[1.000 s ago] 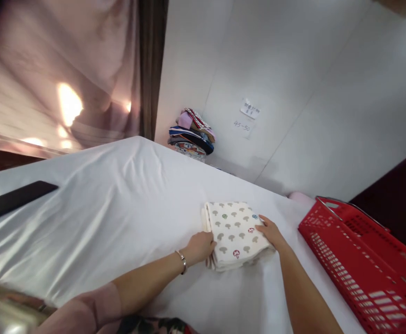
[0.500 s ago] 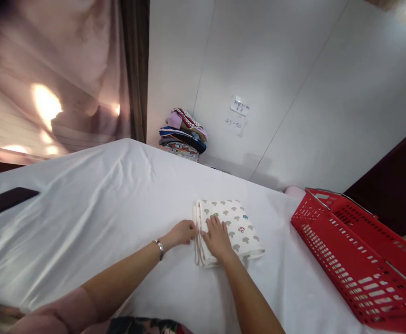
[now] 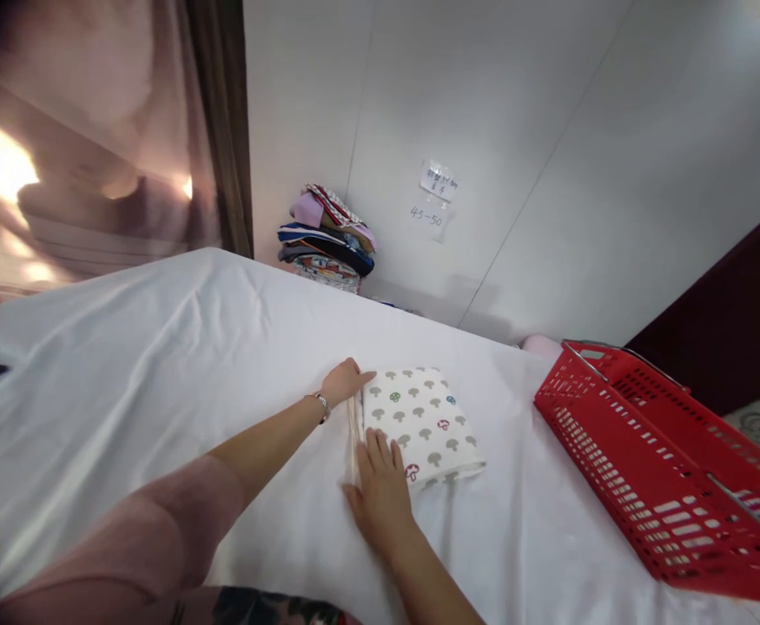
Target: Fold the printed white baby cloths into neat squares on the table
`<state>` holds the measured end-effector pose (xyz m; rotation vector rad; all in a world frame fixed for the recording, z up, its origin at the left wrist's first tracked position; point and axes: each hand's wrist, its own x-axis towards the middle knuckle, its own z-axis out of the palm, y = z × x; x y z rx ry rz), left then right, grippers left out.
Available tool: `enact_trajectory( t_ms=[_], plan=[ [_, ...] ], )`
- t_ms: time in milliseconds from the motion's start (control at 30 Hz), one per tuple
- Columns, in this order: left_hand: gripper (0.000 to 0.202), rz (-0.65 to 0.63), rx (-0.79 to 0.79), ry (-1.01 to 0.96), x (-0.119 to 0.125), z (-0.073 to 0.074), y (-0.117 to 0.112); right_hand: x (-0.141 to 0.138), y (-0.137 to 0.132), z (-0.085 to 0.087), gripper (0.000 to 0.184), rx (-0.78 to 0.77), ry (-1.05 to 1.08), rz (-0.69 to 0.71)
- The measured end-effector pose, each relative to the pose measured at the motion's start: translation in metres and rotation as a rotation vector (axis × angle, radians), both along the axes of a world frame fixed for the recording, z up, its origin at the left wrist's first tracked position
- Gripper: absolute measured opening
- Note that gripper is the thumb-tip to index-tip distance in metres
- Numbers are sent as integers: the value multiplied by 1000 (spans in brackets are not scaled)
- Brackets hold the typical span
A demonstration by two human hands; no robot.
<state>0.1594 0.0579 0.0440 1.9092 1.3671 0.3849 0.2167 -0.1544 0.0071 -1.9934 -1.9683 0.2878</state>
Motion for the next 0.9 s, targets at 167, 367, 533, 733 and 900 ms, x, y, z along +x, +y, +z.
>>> enact_trajectory(
  t_ms=[167, 367, 533, 733, 900],
  plan=[
    [29, 9, -8, 24, 0, -12, 5, -6, -7, -9, 56, 60, -85, 25],
    [24, 9, 40, 84, 0, -21, 1, -8, -11, -17, 46, 170, -265, 80],
    [36, -91, 140, 169, 2, -17, -3, -11, -13, -10, 41, 173, -289, 76],
    [41, -238, 170, 283, -1, -7, 11, -11, -11, -5, 40, 180, -288, 61],
    [35, -320, 117, 313, -32, -2, 15, 7, -27, -5, 42, 179, -270, 158]
  ],
)
